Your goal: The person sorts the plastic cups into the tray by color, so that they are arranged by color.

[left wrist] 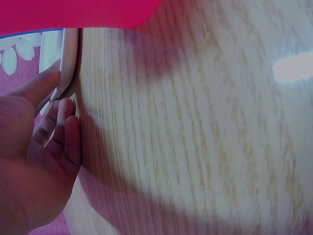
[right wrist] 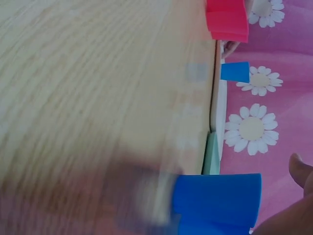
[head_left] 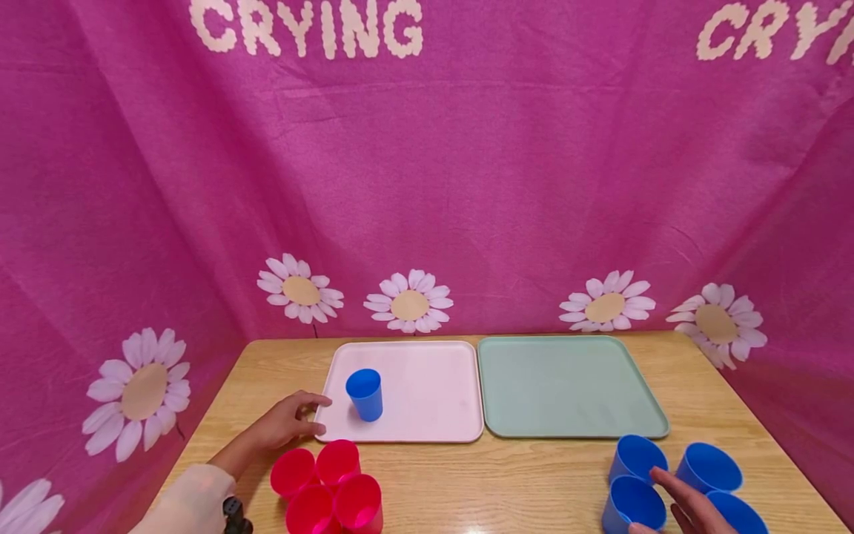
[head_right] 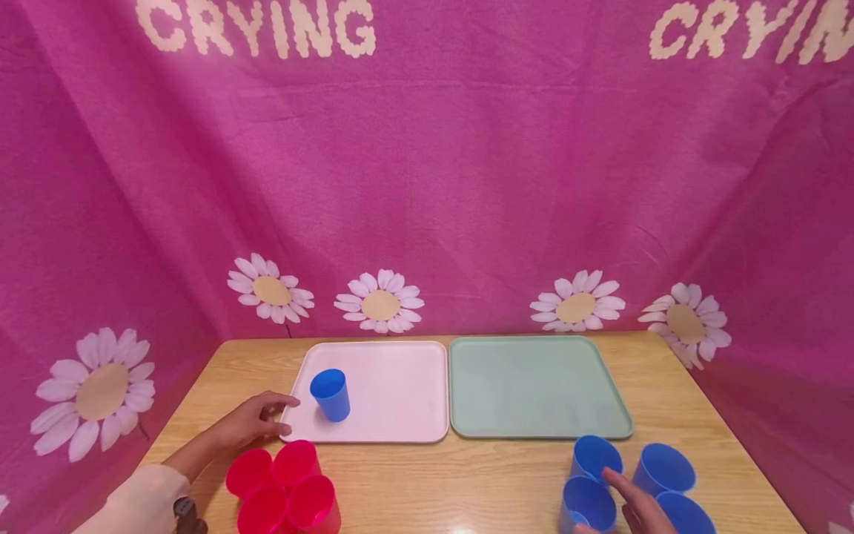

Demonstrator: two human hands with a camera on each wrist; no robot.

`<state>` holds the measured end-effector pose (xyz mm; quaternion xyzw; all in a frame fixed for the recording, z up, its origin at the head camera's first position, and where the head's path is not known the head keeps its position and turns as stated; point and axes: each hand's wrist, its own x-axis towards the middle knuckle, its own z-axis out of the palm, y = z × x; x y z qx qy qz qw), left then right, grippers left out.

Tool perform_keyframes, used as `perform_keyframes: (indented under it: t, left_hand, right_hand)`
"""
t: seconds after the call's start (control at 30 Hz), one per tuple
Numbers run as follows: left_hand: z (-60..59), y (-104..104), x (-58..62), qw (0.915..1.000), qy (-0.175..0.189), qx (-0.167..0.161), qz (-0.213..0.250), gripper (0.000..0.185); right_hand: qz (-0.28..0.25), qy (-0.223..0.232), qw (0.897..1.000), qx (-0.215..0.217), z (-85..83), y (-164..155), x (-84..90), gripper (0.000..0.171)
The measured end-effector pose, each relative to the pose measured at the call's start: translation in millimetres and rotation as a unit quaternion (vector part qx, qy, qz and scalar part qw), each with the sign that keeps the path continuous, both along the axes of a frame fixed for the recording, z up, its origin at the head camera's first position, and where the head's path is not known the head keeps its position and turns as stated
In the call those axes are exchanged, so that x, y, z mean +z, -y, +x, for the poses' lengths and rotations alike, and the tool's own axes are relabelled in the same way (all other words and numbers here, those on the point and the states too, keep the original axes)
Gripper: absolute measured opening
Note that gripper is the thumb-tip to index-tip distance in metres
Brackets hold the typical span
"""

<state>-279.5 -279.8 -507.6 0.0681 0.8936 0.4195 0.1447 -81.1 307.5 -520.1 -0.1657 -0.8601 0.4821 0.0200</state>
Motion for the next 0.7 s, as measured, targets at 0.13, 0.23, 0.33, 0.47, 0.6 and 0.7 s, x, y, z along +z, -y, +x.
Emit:
perform_keyframes:
  t: [0.13,0.23,0.33,0.47,0.6,0.7]
  left_hand:
    - [1.5,-1.4,1.8,1.0,-0.001,0.002,-0.002,0.05]
    - [2.2,-2.3,3.0,1.0,-0.003,-0.001,-0.004,0.049]
    - [1.9,-2.0,3.0,1.0,-0.007,-0.004,-0.003,0.049]
    - [1.5,-0.8,2.5,0.9999,-0.008,-0.007,0.001,0.049]
    - [2.0,-0.3,2.6,0.9999,-0.007,-0.008,0.004,0.049]
    - [2.9,-0.4,2.3,1.0,-0.005,-0.005,0.003,0.049]
  right_hand:
    - [0.006,-0.014,1.0,-0.01,0.8,5.3,0.4,0.101]
    - [0.015,-0.033,0.999,-0.034,3.1,10.2,0.7,0.101]
    - [0.032,-0.059,0.996,-0.065,6.5,16.1,-3.5,0.1]
    - [0.026,-0.059,0.993,-0.1,7.0,21.5,-10.7,0.103]
    - [-0.011,-0.023,0.991,-0.132,2.8,23.1,-17.7,0.11]
    - [-0.038,-0.007,0.99,-0.137,-0.7,22.5,-23.4,0.115]
